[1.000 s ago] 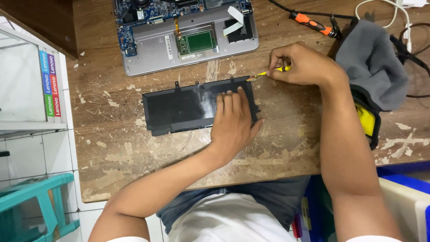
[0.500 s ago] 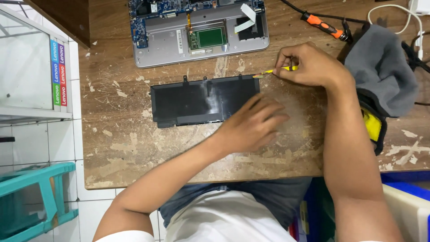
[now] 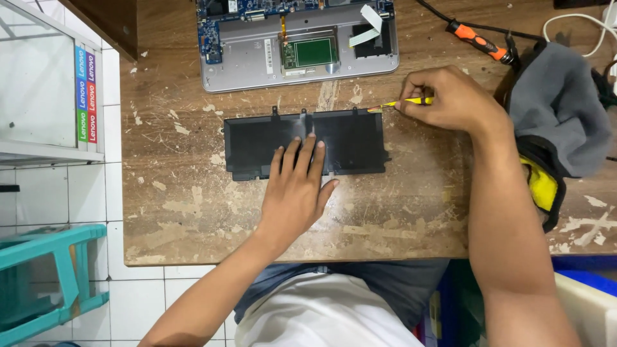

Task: A person cleans a laptop battery using a yellow cloth and a small brush at a repair workbench.

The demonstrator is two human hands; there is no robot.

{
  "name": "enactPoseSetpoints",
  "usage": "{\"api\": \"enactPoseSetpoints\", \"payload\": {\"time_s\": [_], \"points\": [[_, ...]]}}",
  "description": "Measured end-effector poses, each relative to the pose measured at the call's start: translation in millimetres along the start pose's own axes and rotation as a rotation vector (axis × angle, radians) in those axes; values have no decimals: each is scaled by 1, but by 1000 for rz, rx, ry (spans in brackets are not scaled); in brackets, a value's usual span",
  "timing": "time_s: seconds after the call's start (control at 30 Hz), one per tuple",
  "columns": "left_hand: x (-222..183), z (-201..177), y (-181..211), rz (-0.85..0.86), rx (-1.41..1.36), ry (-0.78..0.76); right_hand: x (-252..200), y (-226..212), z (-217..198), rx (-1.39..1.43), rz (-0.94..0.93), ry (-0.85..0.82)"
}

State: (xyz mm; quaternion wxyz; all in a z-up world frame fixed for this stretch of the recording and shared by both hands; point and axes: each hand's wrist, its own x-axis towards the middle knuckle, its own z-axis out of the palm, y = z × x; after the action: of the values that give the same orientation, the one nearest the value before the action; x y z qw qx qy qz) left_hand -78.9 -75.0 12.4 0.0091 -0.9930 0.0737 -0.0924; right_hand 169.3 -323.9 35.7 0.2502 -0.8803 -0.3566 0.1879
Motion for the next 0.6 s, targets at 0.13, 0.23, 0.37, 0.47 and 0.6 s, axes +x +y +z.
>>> {"api": "enactPoseSetpoints", "payload": {"time_s": [0.13,0.23,0.37,0.47,0.6], "points": [[-10,6,4,-1,-100,57,1,4,2,-2,-6,-7],[-15,2,2,9,-292,88,0,6,4,-17,-2,-4],[-15,-3,-11,62,-543,176,0,2,1,-33,-4,-5],[-13,-1,-18,47,-593,231,-1,0,-1,10,-36,-17],[-7,5,-25,-11,-536,195,-3,0,-1,49,-29,-26]]}}
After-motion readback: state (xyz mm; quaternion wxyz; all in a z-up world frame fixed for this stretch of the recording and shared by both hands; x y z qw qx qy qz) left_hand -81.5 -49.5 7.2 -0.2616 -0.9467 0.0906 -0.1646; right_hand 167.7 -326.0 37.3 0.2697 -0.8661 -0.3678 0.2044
